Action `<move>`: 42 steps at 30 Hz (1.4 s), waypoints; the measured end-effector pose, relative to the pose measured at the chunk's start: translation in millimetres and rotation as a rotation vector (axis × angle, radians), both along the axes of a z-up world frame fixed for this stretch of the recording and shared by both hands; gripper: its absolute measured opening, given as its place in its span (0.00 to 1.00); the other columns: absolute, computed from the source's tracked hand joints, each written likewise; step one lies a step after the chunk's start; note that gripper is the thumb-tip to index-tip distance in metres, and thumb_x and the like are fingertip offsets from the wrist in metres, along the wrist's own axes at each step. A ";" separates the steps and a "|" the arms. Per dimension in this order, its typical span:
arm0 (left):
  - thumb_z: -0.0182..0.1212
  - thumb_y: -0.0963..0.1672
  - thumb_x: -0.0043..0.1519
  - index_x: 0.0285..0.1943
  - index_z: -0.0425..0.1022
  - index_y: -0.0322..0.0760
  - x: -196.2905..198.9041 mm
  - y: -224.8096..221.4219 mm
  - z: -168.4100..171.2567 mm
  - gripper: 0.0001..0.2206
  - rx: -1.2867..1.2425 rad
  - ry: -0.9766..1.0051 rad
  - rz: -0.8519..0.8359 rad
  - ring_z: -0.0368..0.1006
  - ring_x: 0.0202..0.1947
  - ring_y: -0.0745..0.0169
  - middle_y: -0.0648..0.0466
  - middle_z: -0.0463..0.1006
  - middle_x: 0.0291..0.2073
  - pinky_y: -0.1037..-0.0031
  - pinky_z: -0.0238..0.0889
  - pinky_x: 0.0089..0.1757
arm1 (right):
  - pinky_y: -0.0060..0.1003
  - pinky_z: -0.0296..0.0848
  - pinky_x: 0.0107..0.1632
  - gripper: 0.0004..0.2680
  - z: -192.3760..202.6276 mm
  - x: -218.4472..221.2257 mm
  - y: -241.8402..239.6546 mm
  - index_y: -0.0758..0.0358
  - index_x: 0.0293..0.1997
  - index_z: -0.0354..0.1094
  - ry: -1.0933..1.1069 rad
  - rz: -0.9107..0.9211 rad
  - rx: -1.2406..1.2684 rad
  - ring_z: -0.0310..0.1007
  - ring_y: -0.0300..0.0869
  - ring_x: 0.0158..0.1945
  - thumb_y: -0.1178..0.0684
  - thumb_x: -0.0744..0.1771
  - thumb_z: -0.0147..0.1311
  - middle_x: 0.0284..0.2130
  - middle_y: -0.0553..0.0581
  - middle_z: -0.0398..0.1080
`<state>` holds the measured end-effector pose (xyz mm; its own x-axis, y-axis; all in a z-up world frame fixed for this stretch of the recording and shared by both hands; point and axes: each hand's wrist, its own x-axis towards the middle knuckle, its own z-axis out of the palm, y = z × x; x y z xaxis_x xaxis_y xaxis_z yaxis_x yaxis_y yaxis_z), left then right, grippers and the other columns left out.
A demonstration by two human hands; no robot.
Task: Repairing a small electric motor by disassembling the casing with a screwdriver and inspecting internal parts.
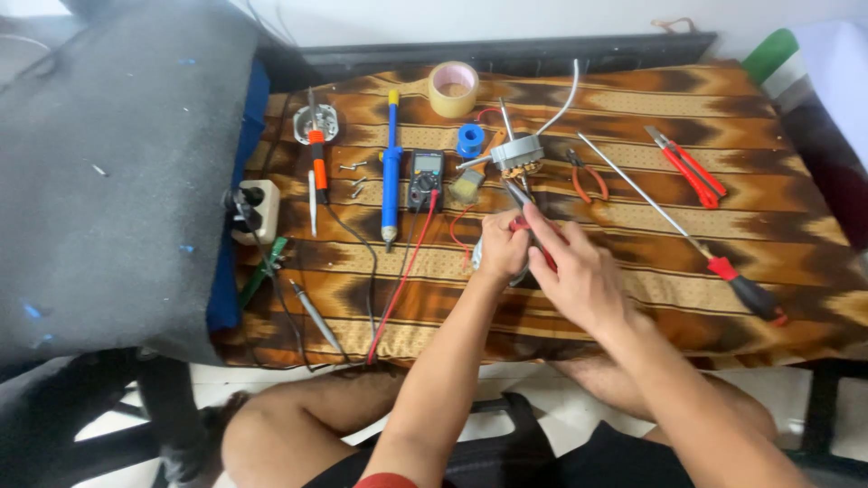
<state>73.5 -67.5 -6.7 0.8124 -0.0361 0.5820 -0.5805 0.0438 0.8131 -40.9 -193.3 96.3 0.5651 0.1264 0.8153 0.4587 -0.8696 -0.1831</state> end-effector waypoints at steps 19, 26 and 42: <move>0.40 0.56 0.71 0.24 0.59 0.42 18.0 30.2 38.1 0.24 -0.722 0.445 -0.210 0.58 0.15 0.67 0.58 0.56 0.16 0.77 0.59 0.21 | 0.47 0.73 0.37 0.17 -108.2 -14.5 -66.8 0.68 0.70 0.67 0.297 -0.039 0.530 0.75 0.56 0.35 0.61 0.70 0.54 0.40 0.71 0.71; 0.41 0.48 0.69 0.26 0.57 0.44 15.6 20.1 42.4 0.16 -0.695 0.407 -0.041 0.52 0.12 0.69 0.60 0.52 0.17 0.79 0.48 0.15 | 0.47 0.74 0.39 0.17 -113.2 -11.8 -68.5 0.66 0.70 0.67 0.340 -0.050 0.625 0.76 0.56 0.36 0.61 0.70 0.53 0.44 0.72 0.72; 0.49 0.46 0.72 0.14 0.59 0.41 26.6 -0.4 26.2 0.26 -0.550 0.216 0.159 0.53 0.08 0.68 0.54 0.56 0.05 0.82 0.47 0.17 | 0.50 0.72 0.55 0.17 -107.9 -8.5 -67.3 0.61 0.69 0.68 0.414 -0.075 0.597 0.73 0.59 0.53 0.57 0.70 0.56 0.52 0.68 0.72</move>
